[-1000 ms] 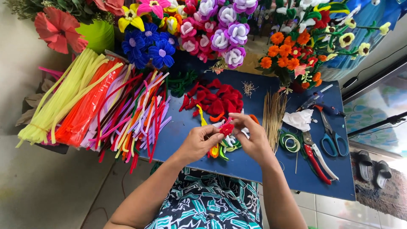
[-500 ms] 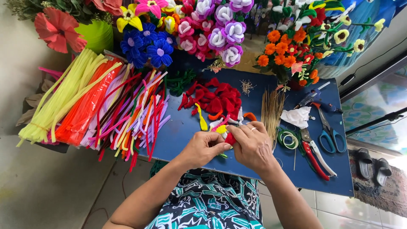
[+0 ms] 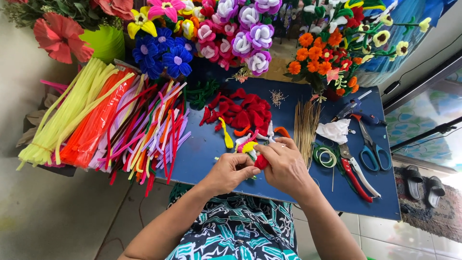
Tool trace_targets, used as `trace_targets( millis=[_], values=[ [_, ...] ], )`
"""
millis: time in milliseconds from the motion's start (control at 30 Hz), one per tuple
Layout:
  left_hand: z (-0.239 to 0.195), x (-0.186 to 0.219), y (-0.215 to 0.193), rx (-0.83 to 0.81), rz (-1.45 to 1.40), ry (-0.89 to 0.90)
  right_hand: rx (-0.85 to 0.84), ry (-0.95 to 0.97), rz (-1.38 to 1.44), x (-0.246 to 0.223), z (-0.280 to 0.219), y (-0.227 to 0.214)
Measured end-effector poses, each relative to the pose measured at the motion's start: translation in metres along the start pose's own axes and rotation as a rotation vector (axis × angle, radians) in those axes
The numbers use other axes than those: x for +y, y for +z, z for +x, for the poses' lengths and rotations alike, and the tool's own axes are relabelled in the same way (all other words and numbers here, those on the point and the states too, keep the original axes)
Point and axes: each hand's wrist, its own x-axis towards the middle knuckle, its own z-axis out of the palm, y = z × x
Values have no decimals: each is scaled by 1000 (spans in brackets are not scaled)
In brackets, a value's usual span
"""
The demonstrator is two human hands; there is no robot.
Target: The person assembles small artificial flowers by hand, shaping red and yellow felt pieces and attaching them to a central core. They repeatedly pick up, shape, and place felt petals and other components on a blue work table, occasionally sorting through piles of colored felt and craft supplies.
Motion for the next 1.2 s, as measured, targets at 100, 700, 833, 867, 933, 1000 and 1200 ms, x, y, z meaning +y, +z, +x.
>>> trace_targets(
  millis=[100, 700, 833, 867, 933, 1000, 1200],
  values=[
    [-3, -3, 1, -1, -27, -4, -9, 29, 82, -2, -5, 1],
    [-12, -30, 5, 24, -177, -159, -140, 84, 51, -22, -18, 7],
    [-9, -46, 6, 16, -173, -108, -185, 208, 239, -5, -43, 33],
    [-9, -46, 6, 17, -157, -91, -217, 300, 337, -5, -43, 32],
    [-10, -47, 6, 23, -141, -76, -250, 391, 439, -6, -42, 34],
    [-10, -50, 6, 76, -157, -57, -247, 466, 568, -4, -39, 39],
    [-4, -67, -19, 100, -3, 15, -357, 464, 523, -8, 3, 35]
  ],
)
